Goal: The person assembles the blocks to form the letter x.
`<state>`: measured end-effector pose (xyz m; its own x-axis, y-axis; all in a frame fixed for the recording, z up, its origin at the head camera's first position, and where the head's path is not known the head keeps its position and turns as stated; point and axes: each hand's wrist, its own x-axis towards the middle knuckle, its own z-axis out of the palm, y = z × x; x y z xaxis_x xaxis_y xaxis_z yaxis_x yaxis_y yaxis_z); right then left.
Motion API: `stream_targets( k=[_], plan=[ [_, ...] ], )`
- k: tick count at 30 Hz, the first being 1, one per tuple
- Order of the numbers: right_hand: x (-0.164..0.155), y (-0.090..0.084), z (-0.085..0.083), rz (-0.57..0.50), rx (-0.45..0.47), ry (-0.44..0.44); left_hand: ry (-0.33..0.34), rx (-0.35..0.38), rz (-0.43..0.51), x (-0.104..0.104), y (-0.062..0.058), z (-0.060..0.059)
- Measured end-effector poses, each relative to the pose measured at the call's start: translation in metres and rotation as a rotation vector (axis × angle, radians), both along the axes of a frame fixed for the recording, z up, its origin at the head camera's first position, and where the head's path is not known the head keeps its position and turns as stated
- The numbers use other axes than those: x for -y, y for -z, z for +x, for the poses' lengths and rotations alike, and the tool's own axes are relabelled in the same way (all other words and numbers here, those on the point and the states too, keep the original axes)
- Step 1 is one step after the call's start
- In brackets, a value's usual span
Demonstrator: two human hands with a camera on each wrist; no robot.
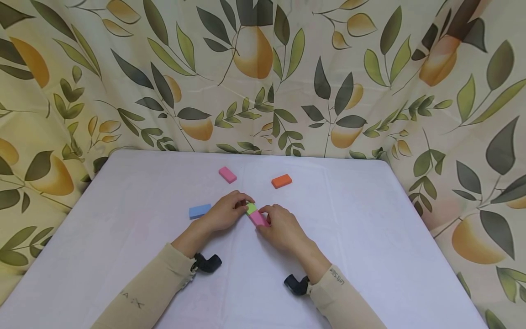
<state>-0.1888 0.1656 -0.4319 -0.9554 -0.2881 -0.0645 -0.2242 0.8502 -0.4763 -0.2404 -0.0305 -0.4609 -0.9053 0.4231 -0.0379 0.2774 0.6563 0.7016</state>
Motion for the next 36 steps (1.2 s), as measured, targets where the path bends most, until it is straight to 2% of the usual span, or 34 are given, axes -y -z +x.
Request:
stream_targets(
  k=[16,25,36],
  plan=[
    [0.0013,0.0025,-0.0014,-0.008,0.024,0.026,-0.005,0.000,-0.007,-0.0009,0.0002,0.0001],
    [0.0009,0.0025,-0.0027,-0.023,0.015,0.009,-0.005,0.003,0.015,-0.0002,0.0021,-0.0003],
    [-0.0014,-0.0013,-0.0064,-0.048,0.075,0.040,-0.003,-0.002,0.019,0.0013,0.0055,-0.0015]
  ],
)
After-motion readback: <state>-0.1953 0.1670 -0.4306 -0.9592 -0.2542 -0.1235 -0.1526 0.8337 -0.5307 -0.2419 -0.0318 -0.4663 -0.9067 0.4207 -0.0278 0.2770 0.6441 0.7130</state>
